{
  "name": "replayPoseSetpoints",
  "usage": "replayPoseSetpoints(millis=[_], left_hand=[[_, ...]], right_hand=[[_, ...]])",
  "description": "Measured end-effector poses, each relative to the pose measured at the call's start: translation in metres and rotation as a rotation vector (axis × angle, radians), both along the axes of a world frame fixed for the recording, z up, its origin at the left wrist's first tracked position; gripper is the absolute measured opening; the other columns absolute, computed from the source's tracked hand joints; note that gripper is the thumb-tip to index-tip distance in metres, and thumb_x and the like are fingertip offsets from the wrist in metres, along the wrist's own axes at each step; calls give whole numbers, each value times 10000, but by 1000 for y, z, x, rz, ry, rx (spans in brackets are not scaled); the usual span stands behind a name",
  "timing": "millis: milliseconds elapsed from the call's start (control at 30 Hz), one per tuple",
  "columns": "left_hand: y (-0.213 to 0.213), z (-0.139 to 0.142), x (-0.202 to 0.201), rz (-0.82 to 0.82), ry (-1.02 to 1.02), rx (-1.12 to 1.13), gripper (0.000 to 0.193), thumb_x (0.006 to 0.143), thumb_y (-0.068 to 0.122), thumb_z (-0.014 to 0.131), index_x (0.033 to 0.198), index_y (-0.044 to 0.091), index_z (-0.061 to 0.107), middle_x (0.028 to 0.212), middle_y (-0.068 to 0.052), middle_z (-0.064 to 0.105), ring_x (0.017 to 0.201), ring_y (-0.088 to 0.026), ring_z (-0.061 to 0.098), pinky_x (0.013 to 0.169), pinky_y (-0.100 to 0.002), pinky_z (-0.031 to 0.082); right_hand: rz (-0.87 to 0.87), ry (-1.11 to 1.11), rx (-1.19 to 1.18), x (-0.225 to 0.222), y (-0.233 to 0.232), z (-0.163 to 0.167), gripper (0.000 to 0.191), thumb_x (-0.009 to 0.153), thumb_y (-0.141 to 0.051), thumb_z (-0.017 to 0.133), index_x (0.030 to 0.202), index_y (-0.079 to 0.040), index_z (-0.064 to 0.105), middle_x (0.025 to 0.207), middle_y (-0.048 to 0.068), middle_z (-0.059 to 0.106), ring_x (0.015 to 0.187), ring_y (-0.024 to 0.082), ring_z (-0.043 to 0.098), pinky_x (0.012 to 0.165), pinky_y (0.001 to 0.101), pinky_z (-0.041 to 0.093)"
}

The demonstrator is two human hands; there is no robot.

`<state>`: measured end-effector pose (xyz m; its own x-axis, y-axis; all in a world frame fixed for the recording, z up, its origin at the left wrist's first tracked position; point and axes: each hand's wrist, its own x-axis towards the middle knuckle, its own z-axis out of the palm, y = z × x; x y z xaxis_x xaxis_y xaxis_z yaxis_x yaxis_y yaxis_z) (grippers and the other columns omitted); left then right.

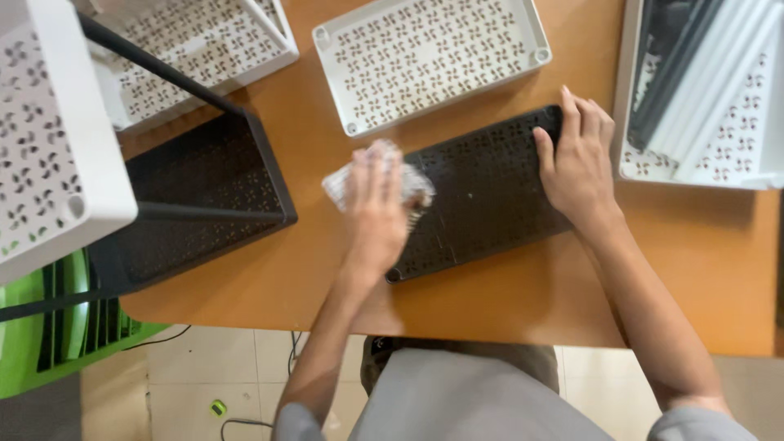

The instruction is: The person wipes perforated plastic shelf panels, black side panels, and white tubes with a cloth, then attaches black tubes to the panels and stacks shelves to build a small storage rack.

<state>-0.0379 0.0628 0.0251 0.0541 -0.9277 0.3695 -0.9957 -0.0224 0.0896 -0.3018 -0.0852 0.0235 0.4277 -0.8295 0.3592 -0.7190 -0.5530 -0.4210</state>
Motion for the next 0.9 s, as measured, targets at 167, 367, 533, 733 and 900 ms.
replayPoseSetpoints(millis=[167, 367, 533, 733, 900], left_hand=[[-7, 5, -92, -497, 400, 63, 504, 942, 124, 618, 1439, 47, 585, 1539, -192, 515, 1474, -353, 463, 1271, -500, 310], [31, 12, -29, -250, 342, 148, 587, 910, 38, 571, 1497, 23, 549, 1591, -204, 475, 1505, -365, 450, 1287, -475, 318], [45, 18, -39, -200, 291, 77, 593, 917, 105, 590, 1503, 26, 537, 1620, -208, 431, 1521, -380, 418, 1289, -507, 284], [24, 31, -104, -424, 496, 101, 573, 951, 341, 634, 1427, 32, 553, 1605, -236, 408, 1499, -429, 368, 1264, -529, 263], [14, 29, -13, -369, 603, -25, 373, 1079, 104, 546, 1447, 51, 578, 1548, -72, 548, 1561, -348, 418, 1343, -456, 302]], right_hand=[[130, 13, -51, -1, 0, 3, 395, 1117, -47, 569, 1512, -53, 569, 1608, 199, 466, 1489, 463, 370, 1248, 515, 337], [136, 51, -78, -2, 0, 5, 380, 1114, -55, 573, 1493, -53, 580, 1569, 156, 540, 1505, 447, 399, 1226, 518, 352], [126, 27, -54, -3, 1, -2, 350, 1120, -57, 565, 1469, -26, 575, 1589, 154, 539, 1514, 434, 402, 1235, 512, 355], [148, 11, -200, -5, 5, 13, 325, 1102, -6, 598, 1425, -26, 615, 1523, 133, 595, 1482, 370, 476, 1226, 476, 376], [314, -57, -111, 0, 45, 49, 349, 1017, -26, 619, 1362, -76, 642, 1400, 78, 623, 1367, 279, 537, 1177, 450, 416]])
